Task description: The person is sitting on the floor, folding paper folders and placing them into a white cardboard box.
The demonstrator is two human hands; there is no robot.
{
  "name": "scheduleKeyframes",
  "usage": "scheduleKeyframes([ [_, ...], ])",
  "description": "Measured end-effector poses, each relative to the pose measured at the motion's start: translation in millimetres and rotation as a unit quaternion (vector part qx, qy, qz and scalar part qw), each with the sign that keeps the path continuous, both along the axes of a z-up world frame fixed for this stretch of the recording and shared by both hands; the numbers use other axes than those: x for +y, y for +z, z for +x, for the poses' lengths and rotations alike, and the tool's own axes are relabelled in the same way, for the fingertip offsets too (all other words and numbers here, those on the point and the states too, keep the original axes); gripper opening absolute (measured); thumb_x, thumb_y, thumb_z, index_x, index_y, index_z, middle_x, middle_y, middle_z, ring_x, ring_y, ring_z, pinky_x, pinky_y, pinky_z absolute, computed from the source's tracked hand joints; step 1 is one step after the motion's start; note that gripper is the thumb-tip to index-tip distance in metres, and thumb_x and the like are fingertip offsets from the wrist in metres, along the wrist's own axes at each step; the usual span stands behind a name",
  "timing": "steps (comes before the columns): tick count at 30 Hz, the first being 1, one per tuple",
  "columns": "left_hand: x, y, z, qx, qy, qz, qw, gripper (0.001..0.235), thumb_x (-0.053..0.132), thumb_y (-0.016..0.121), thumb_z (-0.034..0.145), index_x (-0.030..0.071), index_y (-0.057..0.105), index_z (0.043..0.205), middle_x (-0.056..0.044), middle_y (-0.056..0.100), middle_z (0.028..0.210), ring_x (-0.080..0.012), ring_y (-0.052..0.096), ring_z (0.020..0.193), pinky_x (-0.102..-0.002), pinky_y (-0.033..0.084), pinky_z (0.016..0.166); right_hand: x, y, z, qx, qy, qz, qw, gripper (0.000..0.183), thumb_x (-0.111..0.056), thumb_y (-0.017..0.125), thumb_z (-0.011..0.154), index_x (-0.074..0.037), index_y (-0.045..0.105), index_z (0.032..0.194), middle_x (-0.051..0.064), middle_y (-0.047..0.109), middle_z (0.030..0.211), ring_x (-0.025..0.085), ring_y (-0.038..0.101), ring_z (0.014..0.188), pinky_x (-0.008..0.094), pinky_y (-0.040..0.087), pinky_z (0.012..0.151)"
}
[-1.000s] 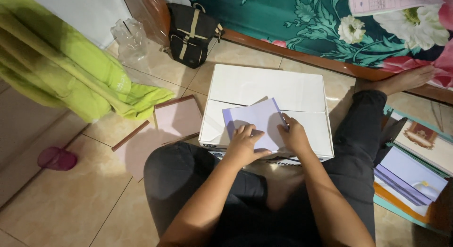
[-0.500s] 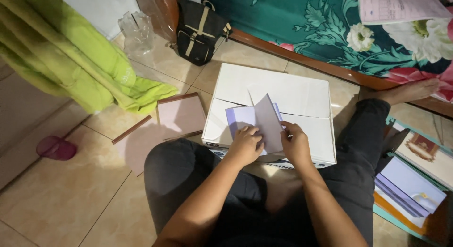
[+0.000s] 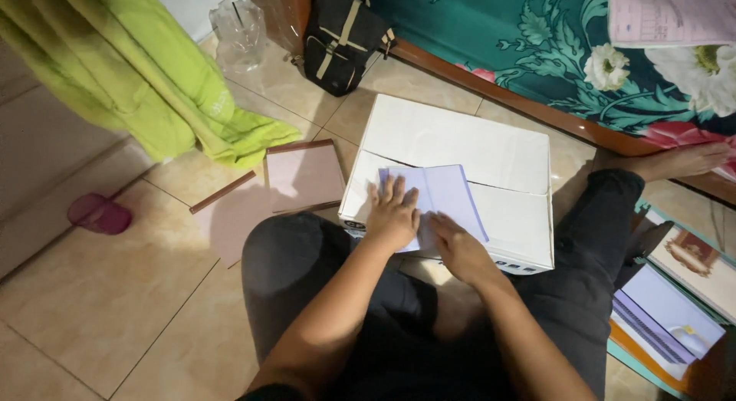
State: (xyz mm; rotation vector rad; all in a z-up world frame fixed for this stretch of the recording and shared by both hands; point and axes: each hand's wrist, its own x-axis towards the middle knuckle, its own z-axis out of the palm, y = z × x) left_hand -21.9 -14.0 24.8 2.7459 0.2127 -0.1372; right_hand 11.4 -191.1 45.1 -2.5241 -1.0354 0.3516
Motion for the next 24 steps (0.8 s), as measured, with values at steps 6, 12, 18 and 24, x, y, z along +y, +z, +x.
scheduleKeyframes([
  [6, -1, 7, 2, 0.075, -0.024, 0.023, 0.997, 0.059, 0.032, 0.025, 0.106, 0.015, 0.028, 0.162, -0.014, 0.017, 0.171, -0.0306, 0.007, 0.158, -0.056, -0.001, 0.123, 42, -18, 62, -0.113, 0.113, -0.069, 0.985, 0.053, -0.023, 0.039, 0.105, 0.01, 0.048, 0.146, 0.03, 0.047, 0.153, 0.045, 0.036, 0.148, 0.05, 0.025, 0.125],
  [12, 0, 2, 10, 0.109, -0.013, 0.013, 0.994, 0.062, 0.03, 0.021, 0.105, 0.013, 0.016, 0.164, -0.011, 0.008, 0.173, -0.0284, 0.001, 0.159, -0.056, -0.005, 0.124, 40, -33, 78, -0.05, 0.107, -0.168, 0.979, 0.069, -0.039, 0.026, 0.103, -0.001, 0.023, 0.161, 0.022, 0.023, 0.168, 0.038, 0.02, 0.156, 0.048, 0.021, 0.126],
  [18, -6, 20, 4, 0.105, 0.006, 0.02, 0.994, 0.061, 0.026, 0.023, 0.105, 0.012, 0.016, 0.164, -0.009, 0.009, 0.173, -0.0283, 0.002, 0.159, -0.056, -0.006, 0.125, -19, 9, -12, 0.072, -0.016, -0.152, 0.986, 0.057, -0.043, 0.034, 0.107, -0.017, 0.038, 0.158, 0.005, 0.037, 0.164, 0.03, 0.043, 0.145, 0.045, 0.039, 0.118],
  [24, -5, -11, 2, -0.035, 0.044, -0.023, 0.998, 0.067, 0.03, 0.031, 0.11, 0.007, 0.003, 0.166, -0.026, -0.003, 0.171, -0.0412, -0.009, 0.157, -0.062, -0.007, 0.123, 2, -79, 52, 0.023, -0.157, -0.091, 0.983, 0.065, -0.047, 0.053, 0.098, -0.005, 0.05, 0.148, 0.019, 0.062, 0.133, 0.035, 0.062, 0.127, 0.045, 0.057, 0.098],
])
